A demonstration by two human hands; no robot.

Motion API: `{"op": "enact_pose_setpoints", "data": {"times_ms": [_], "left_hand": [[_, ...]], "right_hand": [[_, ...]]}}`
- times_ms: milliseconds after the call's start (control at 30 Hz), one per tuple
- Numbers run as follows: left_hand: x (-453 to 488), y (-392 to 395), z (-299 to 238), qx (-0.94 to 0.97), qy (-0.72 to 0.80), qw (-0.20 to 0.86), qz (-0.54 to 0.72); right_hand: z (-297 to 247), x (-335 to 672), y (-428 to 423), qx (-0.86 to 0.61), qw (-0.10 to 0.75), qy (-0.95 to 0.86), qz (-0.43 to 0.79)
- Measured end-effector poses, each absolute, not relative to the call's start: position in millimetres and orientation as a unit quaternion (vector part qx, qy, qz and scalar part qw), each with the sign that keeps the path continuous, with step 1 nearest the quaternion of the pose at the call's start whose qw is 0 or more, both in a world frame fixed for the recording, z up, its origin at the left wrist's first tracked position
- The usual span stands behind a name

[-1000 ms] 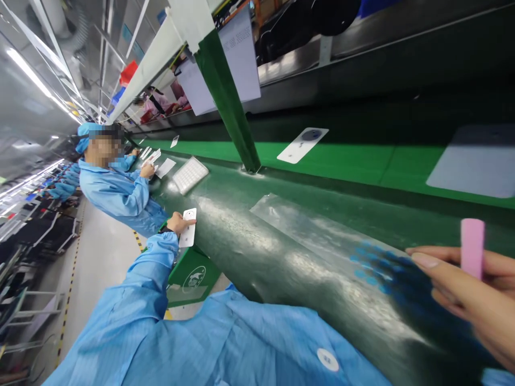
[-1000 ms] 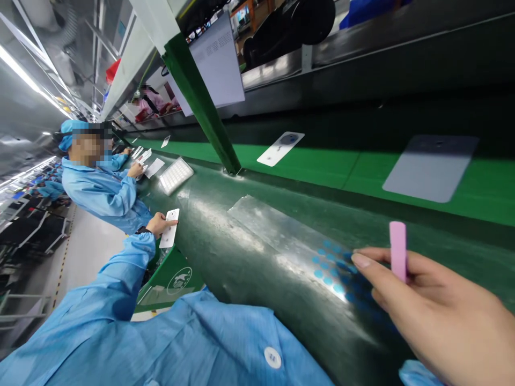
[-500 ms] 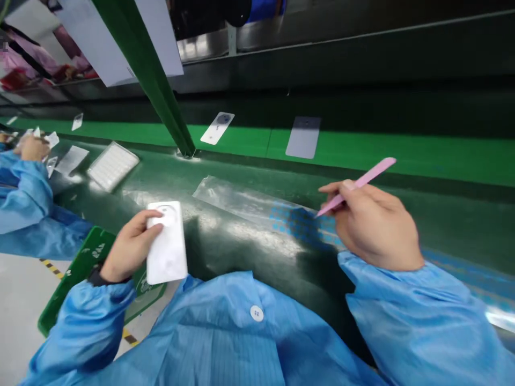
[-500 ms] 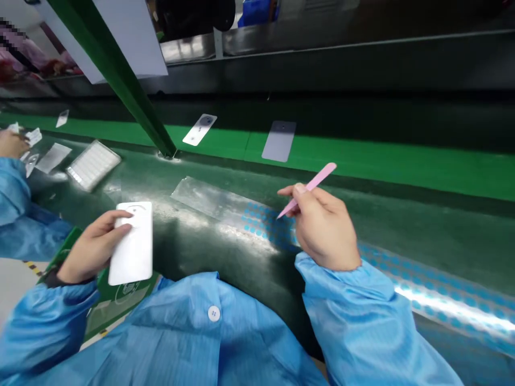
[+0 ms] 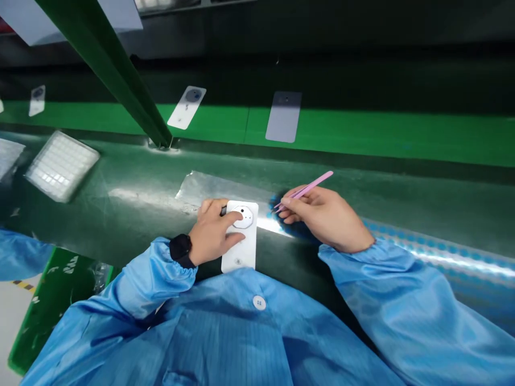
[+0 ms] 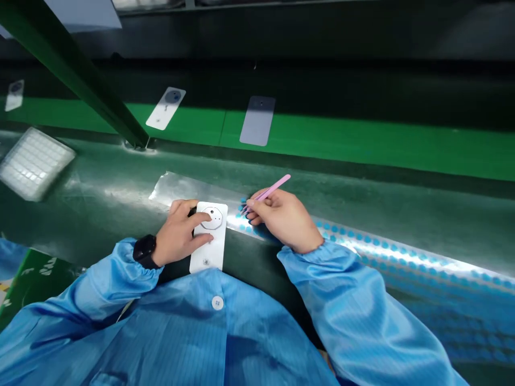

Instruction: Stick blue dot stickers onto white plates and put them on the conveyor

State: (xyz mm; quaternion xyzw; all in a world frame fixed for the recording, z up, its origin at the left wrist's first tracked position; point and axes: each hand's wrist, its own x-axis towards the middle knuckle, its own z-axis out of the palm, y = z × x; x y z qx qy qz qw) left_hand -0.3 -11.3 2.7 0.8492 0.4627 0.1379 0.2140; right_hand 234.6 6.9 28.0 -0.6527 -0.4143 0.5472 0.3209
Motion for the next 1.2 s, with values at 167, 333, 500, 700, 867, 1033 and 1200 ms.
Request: {"op": "enact_pose_setpoints", "data": {"times_ms": [167, 333, 500, 700, 867, 1033, 1200], "left_hand": [[0.3, -13.9, 2.8, 0.862, 0.451, 0.2, 0.114], [0.1, -13.1, 1.9, 0.874, 0.431, 0.201, 0.096], [-1.0, -14.1, -0.6, 0.872, 0.43, 0.213, 0.098], [-1.4, -14.3, -1.9, 0.872, 0.428, 0.21, 0.116], [-0.2, -13.6, -2.6, 0.864, 0.435, 0.216, 0.133], [0.3, -13.8, -4.2, 0.864, 0.431, 0.227, 0.13], [-0.4, -17.2, -4.4, 0.872, 0.421, 0.207, 0.14]], "right_hand": [[24.4, 237.7, 4.9, -0.664, 0.312, -0.428, 0.527], [24.7, 238.7, 5.2, -0.673, 0.307, -0.42, 0.525], [26.6, 235.7, 8.4, -0.684, 0.289, -0.417, 0.524], [25.9, 230.7, 10.1, -0.689, 0.3, -0.401, 0.524], [26.6, 236.1, 8.1, -0.665, 0.328, -0.378, 0.554], [44.2, 230.2, 5.4, -0.63, 0.353, -0.395, 0.568], [44.5, 208.3, 0.2, -0.635, 0.341, -0.408, 0.561]]}}
